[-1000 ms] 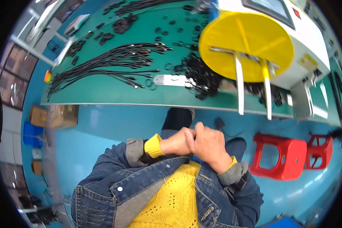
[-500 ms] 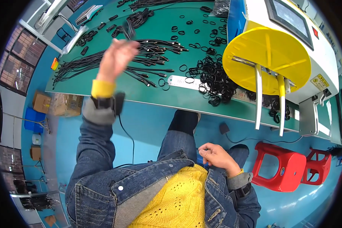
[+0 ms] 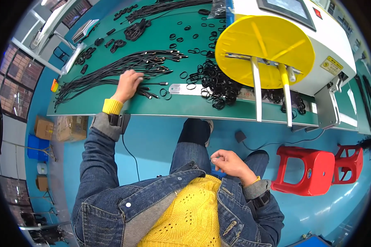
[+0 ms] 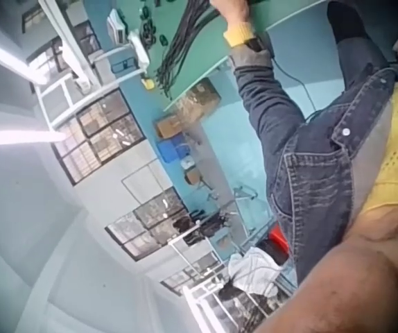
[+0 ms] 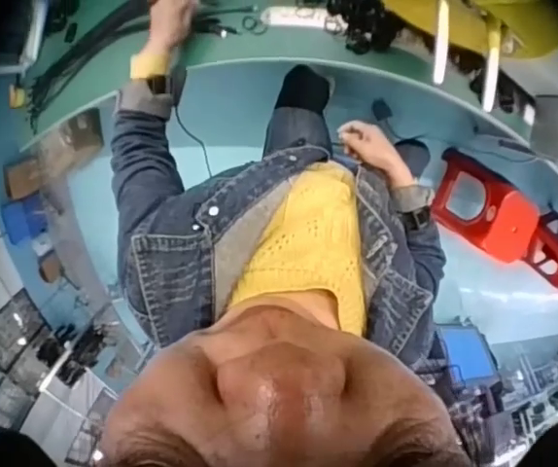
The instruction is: The person winds a cable around the pegs of a machine, removes the coiled cable, and secures it with a rubber band. They then place the finished cable onto the table and pick up another cable to repeat the process.
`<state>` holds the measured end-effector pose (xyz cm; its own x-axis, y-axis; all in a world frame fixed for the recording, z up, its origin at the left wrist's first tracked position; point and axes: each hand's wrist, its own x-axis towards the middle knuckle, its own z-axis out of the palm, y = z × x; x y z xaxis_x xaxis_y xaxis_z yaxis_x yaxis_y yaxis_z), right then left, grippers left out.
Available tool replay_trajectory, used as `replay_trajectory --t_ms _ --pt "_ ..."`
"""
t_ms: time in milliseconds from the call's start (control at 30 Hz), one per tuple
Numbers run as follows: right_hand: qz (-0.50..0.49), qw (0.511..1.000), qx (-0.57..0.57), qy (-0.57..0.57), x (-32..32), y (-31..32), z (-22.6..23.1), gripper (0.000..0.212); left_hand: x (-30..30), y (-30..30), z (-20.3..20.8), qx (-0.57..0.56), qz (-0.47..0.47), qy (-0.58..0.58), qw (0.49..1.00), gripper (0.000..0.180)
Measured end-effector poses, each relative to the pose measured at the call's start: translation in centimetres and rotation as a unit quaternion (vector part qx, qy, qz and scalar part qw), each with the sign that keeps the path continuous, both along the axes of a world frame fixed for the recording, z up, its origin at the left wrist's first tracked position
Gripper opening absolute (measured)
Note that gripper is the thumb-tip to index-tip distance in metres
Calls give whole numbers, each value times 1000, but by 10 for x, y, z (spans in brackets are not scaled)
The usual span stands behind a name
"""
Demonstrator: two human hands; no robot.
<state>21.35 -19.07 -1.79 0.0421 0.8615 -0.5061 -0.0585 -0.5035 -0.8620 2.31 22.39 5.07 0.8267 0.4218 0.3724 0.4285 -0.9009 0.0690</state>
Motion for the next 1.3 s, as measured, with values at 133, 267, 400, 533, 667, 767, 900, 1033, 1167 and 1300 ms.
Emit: replay_trajectory --t_ms 133,267,400,533,667,767,900,1033,1167,1300 --pt "-137 978 126 -97 -2 -4 12 24 4 -30 27 -7 -62 -265 962 4" --pt "-233 760 399 -456 -2 4 98 33 12 -119 75 -22 -179 -140 974 6" --pt "-172 580 493 -626 3 2 127 38 31 -198 100 8 -315 -117 942 5" --pt "-167 538 471 -679 20 -22 137 39 57 -240 119 -102 -371 -141 912 5" --pt "-251 408 406 -778 40 -51 163 33 87 -277 146 -116 -420 -172 883 11" --pt "-354 432 406 -723 66 -35 157 27 136 -273 138 -130 -390 -250 877 16" --pt "-414 515 403 -634 96 8 132 17 178 -248 109 -253 -278 -290 880 13" --pt "-443 506 384 -633 120 36 121 12 196 -246 105 -257 -232 -302 888 9" --pt "-475 530 346 -611 120 38 117 9 197 -248 105 -305 -233 -293 875 11" --pt "-500 585 320 -553 105 7 93 7 185 -237 89 -320 -231 -320 861 12"
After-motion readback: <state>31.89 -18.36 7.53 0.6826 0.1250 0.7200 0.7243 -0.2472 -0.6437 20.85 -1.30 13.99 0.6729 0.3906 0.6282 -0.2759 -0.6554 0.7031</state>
